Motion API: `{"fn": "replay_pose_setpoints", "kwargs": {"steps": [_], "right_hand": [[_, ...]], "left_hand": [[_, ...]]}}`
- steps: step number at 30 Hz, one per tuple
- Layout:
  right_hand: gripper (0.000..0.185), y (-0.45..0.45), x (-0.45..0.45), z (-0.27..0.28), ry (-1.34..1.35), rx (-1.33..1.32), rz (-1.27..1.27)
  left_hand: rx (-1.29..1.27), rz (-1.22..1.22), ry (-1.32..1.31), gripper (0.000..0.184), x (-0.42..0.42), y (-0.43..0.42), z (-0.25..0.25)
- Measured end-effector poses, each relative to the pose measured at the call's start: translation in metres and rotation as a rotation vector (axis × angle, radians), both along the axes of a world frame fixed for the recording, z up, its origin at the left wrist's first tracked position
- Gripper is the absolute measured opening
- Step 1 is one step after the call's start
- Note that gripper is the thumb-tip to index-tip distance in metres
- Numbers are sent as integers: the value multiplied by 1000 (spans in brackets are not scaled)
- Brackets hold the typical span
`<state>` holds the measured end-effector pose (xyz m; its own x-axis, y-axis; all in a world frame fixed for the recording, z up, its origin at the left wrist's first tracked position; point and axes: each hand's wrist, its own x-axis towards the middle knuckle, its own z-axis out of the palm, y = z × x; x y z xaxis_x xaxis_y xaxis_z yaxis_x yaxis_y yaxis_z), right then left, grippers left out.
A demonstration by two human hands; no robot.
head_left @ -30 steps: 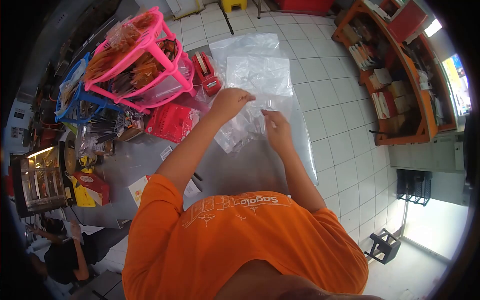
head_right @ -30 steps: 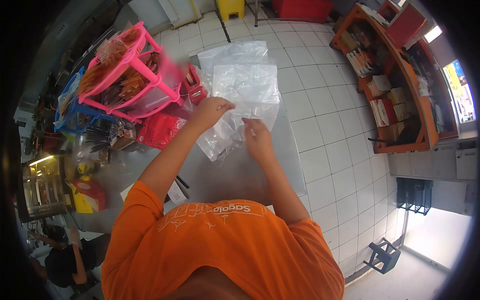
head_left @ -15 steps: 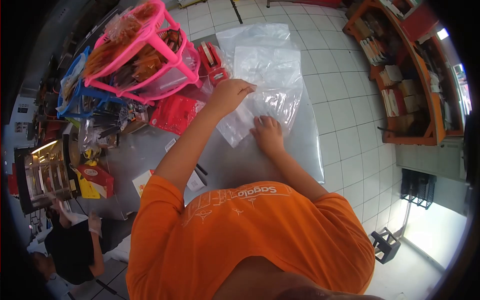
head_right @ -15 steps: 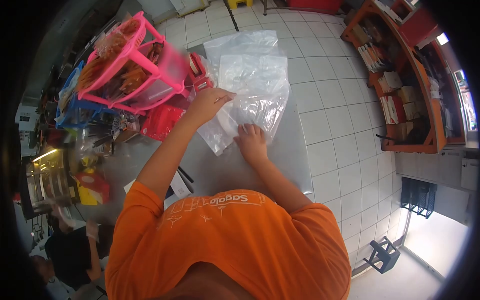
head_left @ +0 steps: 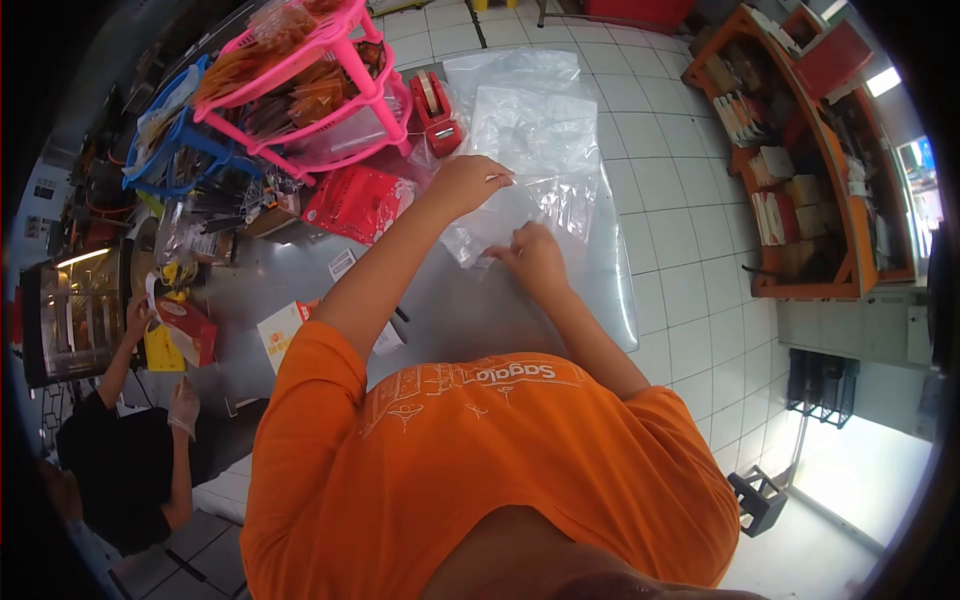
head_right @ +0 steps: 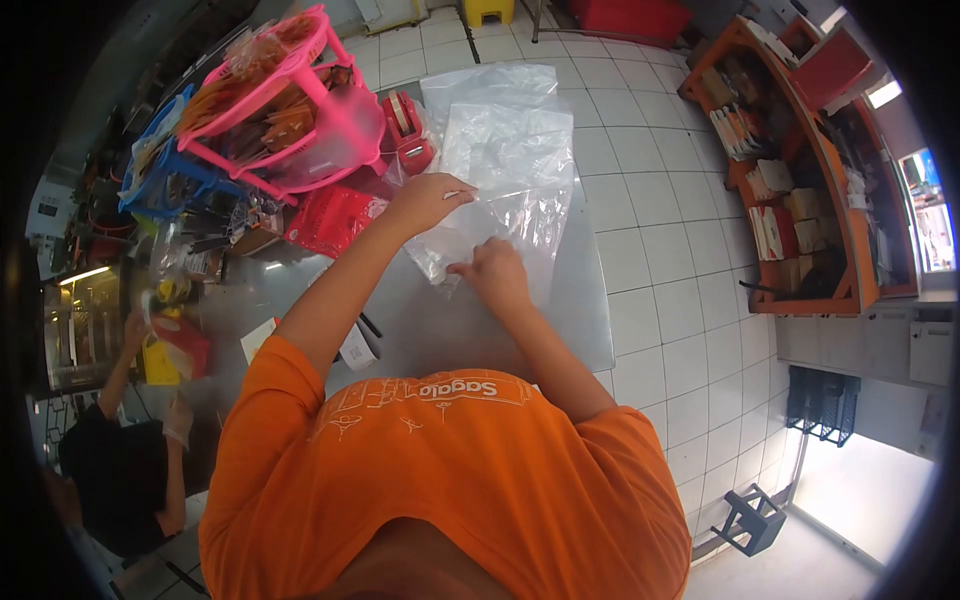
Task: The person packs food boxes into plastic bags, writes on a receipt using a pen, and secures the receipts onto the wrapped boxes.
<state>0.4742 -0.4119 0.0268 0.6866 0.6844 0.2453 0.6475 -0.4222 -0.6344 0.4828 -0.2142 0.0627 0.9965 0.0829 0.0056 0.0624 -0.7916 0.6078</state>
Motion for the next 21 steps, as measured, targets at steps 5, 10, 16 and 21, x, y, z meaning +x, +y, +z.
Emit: {"fn": "replay_pose_setpoints", "kwargs": {"steps": [5,10,16,21], "right_hand": [[33,-36,-41,109,785,354,597],[25,-32,-11,145,1148,858,-194],[29,-29,2,106,1043,785,-332],[20,-35,-12,111,1162,965,-367]], "left_hand": [[-109,-59,15,36,-27,6,5],[-1345,-356,119,51,-81,-25,30],[-2353,-350,65,79,-140,-70,38],[-2526,-258,-68,92,-196,-48,65]]}}
